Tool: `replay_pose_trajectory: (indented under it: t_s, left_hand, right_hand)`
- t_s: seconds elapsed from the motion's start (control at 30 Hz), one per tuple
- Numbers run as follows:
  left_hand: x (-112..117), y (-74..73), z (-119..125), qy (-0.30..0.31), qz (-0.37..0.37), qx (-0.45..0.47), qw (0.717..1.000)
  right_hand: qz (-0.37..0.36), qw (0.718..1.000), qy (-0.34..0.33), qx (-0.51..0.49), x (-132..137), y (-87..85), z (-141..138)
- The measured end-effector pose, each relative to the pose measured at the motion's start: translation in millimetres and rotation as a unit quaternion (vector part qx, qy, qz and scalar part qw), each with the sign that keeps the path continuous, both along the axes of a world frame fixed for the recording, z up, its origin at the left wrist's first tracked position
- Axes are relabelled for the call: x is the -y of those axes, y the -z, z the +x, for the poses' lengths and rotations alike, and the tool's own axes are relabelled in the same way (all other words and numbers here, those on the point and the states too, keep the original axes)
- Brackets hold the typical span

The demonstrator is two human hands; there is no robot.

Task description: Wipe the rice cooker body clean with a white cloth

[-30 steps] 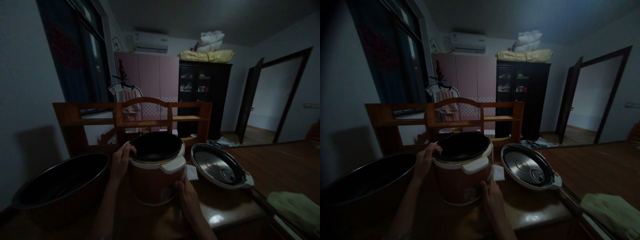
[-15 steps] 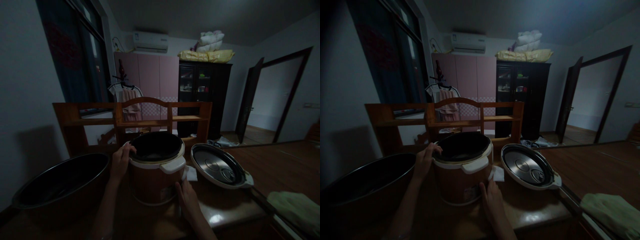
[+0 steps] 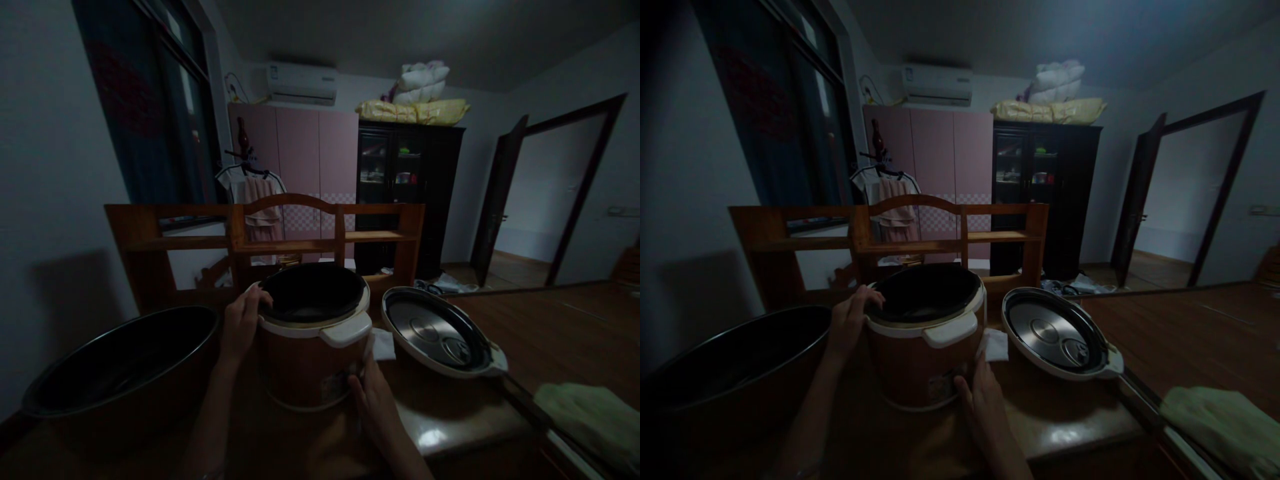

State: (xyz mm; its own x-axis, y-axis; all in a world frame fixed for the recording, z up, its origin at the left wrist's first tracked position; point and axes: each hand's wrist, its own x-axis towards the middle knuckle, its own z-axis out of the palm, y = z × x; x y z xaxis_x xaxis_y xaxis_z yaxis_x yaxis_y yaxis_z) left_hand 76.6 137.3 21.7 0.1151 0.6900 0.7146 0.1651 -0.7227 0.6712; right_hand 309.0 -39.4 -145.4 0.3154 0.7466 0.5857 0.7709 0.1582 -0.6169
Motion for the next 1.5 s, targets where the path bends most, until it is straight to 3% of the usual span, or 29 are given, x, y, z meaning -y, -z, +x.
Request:
replay_pose_trajectory:
  t_s: [0.2,0.5,0.9,1.2,1.5]
  left_hand:
    - [-0.6,0.7,0.3,0.007,0.006,0.004,1.000]
    - [2.0,-0.4,-0.6,0.011,0.005,0.005,1.000]
    - [-1.2,1.6,-0.7,0.012,0.013,0.004,1.000]
    - [-2.1,2.8,-0.1,0.008,0.018,0.005,1.000]
    - [-0.6,1.4,-0.6,0.009,0.016,0.001,1.000]
  right_hand:
    - [-0.008,0.999,-0.021,-0.040,4.9,-10.0,-6.3]
    - [-0.018,1.000,0.020,0.006,-5.0,3.4,0.8]
    - [-0.079,0.994,0.046,-0.052,-2.5,0.0,0.8]
    - [0.023,0.987,-0.015,-0.158,8.7,-25.3,-9.2]
    - [0.075,0.995,-0.032,-0.066,17.2,-26.5,-11.8]
